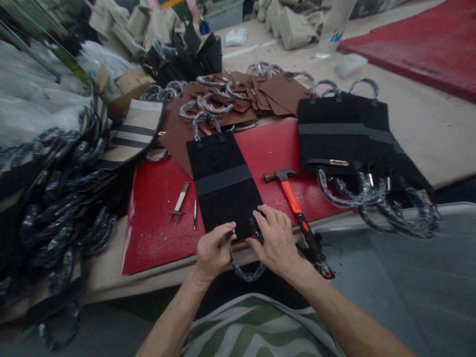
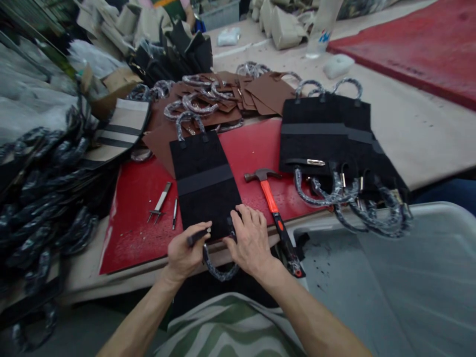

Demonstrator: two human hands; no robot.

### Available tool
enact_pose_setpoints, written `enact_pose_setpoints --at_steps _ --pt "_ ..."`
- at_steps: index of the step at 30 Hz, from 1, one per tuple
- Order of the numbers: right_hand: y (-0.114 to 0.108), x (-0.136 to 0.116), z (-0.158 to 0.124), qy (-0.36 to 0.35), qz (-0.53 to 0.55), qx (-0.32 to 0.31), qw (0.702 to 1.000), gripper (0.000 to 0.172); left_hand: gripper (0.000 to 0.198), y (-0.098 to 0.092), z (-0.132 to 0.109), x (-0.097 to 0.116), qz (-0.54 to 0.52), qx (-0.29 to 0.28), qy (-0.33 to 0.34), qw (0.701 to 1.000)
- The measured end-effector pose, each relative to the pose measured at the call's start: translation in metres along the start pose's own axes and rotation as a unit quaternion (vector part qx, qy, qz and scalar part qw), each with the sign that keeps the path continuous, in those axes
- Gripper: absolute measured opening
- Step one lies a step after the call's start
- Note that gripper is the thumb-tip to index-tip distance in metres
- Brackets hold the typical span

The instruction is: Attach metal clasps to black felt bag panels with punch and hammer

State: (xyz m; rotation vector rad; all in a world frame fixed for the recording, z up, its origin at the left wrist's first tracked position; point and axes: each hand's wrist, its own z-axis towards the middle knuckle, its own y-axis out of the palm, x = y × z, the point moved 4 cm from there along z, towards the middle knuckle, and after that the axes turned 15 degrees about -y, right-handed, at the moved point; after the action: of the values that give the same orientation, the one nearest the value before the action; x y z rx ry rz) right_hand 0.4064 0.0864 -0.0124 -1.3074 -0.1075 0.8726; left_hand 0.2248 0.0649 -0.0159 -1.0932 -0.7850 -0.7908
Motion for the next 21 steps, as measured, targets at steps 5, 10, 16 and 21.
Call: enact_pose_setpoints --at_steps 5,10,16,21 --pt "0.003 0.001 -0.001 0.005 0.007 0.005 1.0 0.059 0.01 0.001 0.002 -0.006 -0.118 0.05 -0.184 0.974" --pt "0.003 0.002 -0.001 0.006 0.016 0.011 1.0 0.06 0.012 0.005 0.005 -0.006 -0.077 0.004 -0.191 0.979" --pt "0.005 0.003 -0.002 0.004 0.022 0.017 1.0 0.058 0.013 0.007 0.006 -0.004 -0.057 -0.014 -0.181 0.982" --pt "0.006 0.004 -0.002 0.001 0.029 0.021 0.999 0.058 0.013 0.007 0.008 -0.004 -0.097 0.007 -0.212 0.973"
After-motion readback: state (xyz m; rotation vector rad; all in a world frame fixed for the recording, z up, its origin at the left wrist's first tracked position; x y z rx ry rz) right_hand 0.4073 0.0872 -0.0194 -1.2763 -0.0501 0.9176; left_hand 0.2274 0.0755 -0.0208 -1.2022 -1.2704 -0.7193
